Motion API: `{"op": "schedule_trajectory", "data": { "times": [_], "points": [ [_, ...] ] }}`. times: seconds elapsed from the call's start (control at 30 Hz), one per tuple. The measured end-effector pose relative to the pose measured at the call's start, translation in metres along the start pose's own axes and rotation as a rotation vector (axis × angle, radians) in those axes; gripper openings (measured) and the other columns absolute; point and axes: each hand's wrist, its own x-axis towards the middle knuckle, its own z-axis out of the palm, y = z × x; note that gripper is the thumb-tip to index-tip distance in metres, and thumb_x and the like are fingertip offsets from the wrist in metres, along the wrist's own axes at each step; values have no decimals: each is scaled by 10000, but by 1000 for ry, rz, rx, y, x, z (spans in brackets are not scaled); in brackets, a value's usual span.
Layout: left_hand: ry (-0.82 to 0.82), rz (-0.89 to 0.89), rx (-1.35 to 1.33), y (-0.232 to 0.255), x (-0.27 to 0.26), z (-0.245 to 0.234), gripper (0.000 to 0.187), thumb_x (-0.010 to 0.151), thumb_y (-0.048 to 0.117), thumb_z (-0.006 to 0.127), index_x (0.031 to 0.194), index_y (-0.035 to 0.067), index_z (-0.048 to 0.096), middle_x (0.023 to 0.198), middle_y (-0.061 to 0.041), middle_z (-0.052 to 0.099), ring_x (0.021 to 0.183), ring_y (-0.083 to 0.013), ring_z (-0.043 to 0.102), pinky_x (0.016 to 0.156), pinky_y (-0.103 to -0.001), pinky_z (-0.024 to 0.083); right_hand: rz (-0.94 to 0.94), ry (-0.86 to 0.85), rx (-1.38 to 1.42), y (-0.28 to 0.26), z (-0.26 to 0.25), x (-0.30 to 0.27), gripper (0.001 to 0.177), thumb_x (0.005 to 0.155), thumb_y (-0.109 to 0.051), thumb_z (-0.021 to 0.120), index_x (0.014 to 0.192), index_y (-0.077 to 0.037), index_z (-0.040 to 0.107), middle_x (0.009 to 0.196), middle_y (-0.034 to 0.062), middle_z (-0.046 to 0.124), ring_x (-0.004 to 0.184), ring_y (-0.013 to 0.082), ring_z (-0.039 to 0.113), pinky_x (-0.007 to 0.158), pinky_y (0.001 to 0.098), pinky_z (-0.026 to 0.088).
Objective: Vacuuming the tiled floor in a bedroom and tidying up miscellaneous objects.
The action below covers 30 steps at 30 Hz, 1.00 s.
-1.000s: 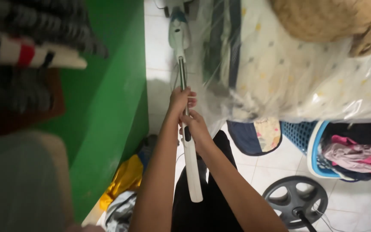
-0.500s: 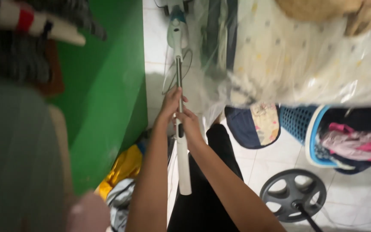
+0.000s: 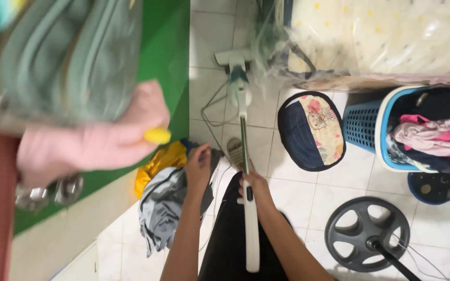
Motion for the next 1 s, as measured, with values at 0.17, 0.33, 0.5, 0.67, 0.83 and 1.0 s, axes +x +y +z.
{"op": "schedule_trajectory", "data": {
  "times": [0.17,0.33,0.5,0.67,0.83,1.0],
  "points": [
    [246,208,216,-40,-84,-52,214,976,148,652,1181,118,707,1158,-128,689,1136,-323,628,1005,-452,469,-2,10,-12,88,-64,-25,301,925,-155,603,1204,-43,628,719,51,583,523,147,526,451,278,431],
    [310,-221,684,-89,-171,-86,770,765,196,820,1474,165,521,1551,-191,428,1448,-442,347,1185,-701,267,74,23,24,168,-144,-36,294,940,-176,592,1206,-52,610,734,51,591,538,160,546,472,295,463],
    [202,-873,606,-124,-230,-116,1416,614,534,952,1653,375,2,1715,-220,-81,1514,-595,-99,1102,-850,166,88,-93,-248,204,-209,-49,356,912,-176,664,1202,12,578,724,124,580,538,240,583,492,381,504],
    [84,-546,327,-175,-249,-101,1595,490,483,994,1638,291,-97,1555,-430,-274,1451,-702,-32,1129,-672,340,46,-171,-50,266,-265,-104,438,818,-65,680,1228,45,573,683,137,598,517,269,612,497,419,525],
    [134,-340,315,-177,-229,-77,1665,487,465,1019,1625,247,-176,1437,-460,-397,1440,-723,-1,1153,-579,370,195,134,21,244,-219,-234,411,737,-38,644,1147,-57,649,629,129,603,473,228,565,427,360,436],
    [20,-493,308,-151,-164,-32,1615,568,532,994,1584,233,-225,1404,-479,-462,1374,-751,127,1122,-567,421,315,182,321,230,-205,-266,258,821,-43,689,1006,-39,508,647,69,536,526,172,537,507,316,479]
  ]
}}
